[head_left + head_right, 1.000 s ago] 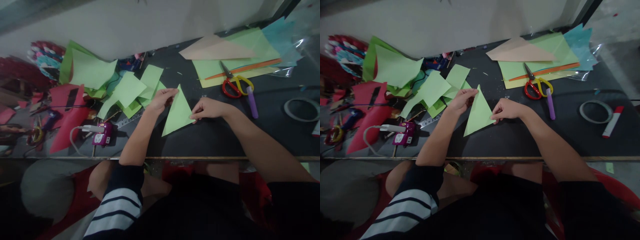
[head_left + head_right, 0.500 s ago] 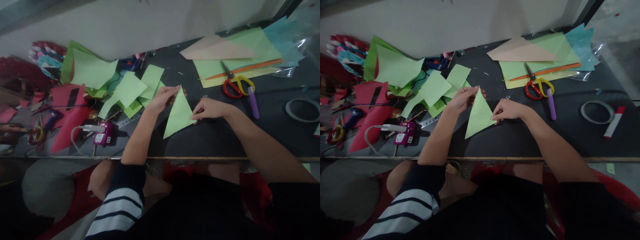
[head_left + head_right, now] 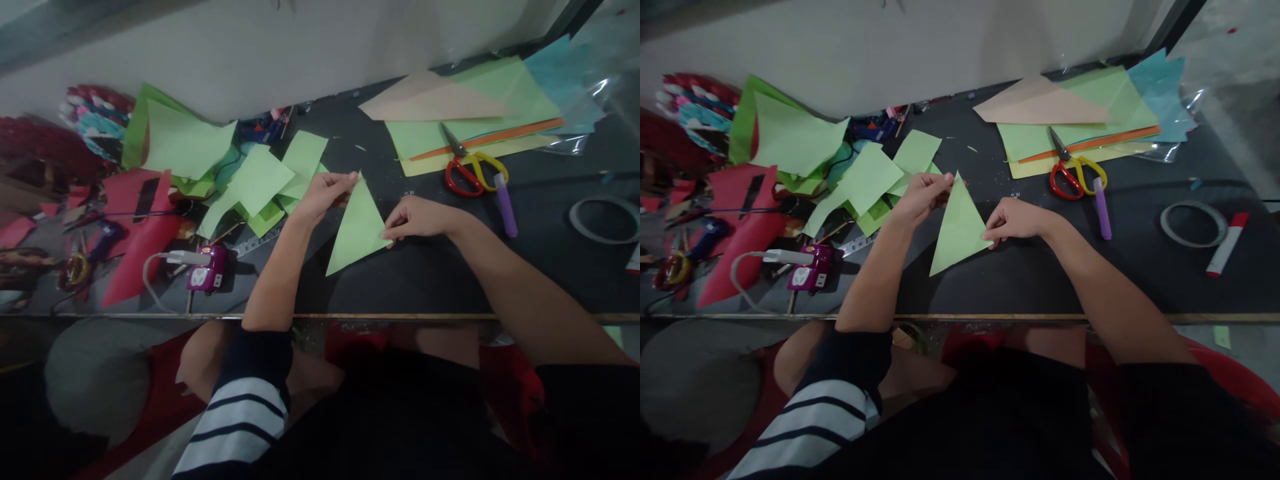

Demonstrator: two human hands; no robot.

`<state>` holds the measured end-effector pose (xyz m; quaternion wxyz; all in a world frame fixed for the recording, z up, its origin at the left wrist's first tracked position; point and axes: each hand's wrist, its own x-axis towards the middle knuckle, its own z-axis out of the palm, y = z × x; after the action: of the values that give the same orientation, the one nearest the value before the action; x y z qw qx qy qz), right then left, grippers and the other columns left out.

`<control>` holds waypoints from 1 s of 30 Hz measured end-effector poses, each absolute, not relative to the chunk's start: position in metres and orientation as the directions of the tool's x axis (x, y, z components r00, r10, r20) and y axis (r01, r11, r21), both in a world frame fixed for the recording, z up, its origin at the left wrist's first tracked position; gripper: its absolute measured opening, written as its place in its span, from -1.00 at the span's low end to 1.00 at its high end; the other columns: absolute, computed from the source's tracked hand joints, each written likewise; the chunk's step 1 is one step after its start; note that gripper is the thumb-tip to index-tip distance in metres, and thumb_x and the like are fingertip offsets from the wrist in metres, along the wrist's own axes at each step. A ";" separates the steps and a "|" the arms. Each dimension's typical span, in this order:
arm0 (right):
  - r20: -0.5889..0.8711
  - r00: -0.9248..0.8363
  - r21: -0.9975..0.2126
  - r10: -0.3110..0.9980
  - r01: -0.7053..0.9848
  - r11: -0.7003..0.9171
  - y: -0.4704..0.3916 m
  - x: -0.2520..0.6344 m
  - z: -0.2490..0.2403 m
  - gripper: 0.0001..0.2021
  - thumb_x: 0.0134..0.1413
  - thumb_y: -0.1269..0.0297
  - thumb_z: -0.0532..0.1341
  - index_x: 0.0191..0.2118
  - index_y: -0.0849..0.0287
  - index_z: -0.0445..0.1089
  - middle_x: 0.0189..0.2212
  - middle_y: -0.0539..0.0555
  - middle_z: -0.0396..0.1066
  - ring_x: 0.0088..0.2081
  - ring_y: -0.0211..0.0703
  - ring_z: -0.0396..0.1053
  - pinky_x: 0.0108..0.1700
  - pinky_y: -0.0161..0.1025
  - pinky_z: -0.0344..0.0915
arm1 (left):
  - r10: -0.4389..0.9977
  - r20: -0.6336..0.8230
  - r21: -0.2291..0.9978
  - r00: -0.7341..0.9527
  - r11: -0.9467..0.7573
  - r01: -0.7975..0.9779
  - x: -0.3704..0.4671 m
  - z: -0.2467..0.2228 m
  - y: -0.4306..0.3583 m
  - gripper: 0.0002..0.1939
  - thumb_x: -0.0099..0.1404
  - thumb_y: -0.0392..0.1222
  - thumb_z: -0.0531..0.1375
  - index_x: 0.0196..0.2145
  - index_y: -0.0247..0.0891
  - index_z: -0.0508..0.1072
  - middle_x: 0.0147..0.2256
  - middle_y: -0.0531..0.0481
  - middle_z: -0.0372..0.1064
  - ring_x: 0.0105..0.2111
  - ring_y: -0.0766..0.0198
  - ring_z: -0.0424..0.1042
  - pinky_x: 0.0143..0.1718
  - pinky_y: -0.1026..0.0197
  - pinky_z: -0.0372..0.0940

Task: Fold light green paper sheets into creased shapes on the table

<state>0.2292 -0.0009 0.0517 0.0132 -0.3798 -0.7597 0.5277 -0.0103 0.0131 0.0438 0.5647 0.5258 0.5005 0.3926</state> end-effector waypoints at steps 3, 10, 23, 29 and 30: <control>-0.374 -0.716 -0.810 0.590 0.562 0.169 -0.002 0.229 0.053 -0.63 -0.01 -0.09 0.38 -0.44 0.13 0.71 -0.53 0.09 0.61 -0.46 -0.20 0.45 -0.42 -0.25 0.23 | 0.954 -0.135 0.990 0.268 0.118 0.076 -0.010 0.045 0.014 -0.62 0.28 -0.02 0.53 -0.53 -0.28 0.58 -0.58 0.13 0.35 -0.59 0.50 0.31 -0.49 0.39 0.27; -0.382 -0.715 -0.809 0.586 0.565 0.162 -0.002 0.228 0.053 -0.63 -0.01 -0.10 0.39 -0.42 0.13 0.72 -0.51 0.11 0.62 -0.45 -0.19 0.45 -0.41 -0.25 0.24 | 0.969 -0.131 0.991 0.209 0.121 0.061 -0.008 0.042 0.017 -0.69 0.28 -0.11 0.52 -0.52 -0.27 0.61 -0.60 0.16 0.28 -0.60 0.51 0.26 -0.53 0.40 0.20; -0.408 -0.697 -0.789 0.589 0.594 0.156 -0.003 0.227 0.057 -0.56 -0.05 -0.16 0.38 -0.32 0.14 0.75 -0.57 0.06 0.55 -0.49 -0.22 0.37 -0.44 -0.23 0.17 | 0.959 -0.200 0.980 0.198 0.195 0.046 -0.008 0.040 0.016 -0.70 0.34 0.08 0.45 -0.28 -0.23 0.70 -0.38 0.00 0.63 -0.43 0.35 0.56 -0.37 0.32 0.44; -0.391 -0.710 -0.795 0.586 0.581 0.173 -0.002 0.228 0.056 -0.59 -0.05 -0.17 0.38 -0.46 0.12 0.69 -0.63 0.04 0.49 -0.50 -0.22 0.35 -0.46 -0.23 0.16 | 0.967 -0.201 0.979 0.157 0.195 0.054 -0.005 0.042 0.016 -0.79 0.36 -0.02 0.44 -0.32 -0.21 0.70 -0.41 0.03 0.61 -0.42 0.33 0.57 -0.35 0.31 0.43; -0.388 -0.712 -0.797 0.585 0.578 0.175 -0.002 0.228 0.056 -0.59 -0.04 -0.17 0.38 -0.46 0.12 0.69 -0.64 0.04 0.48 -0.50 -0.22 0.36 -0.45 -0.23 0.17 | 0.968 -0.200 0.980 0.152 0.194 0.054 -0.005 0.042 0.016 -0.80 0.35 -0.04 0.44 -0.34 -0.21 0.70 -0.42 0.04 0.60 -0.43 0.34 0.56 -0.36 0.31 0.42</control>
<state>0.2280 -0.0020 0.0555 0.0034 -0.3795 -0.7664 0.5183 -0.0051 0.0158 0.0417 0.5751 0.4952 0.5160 0.3973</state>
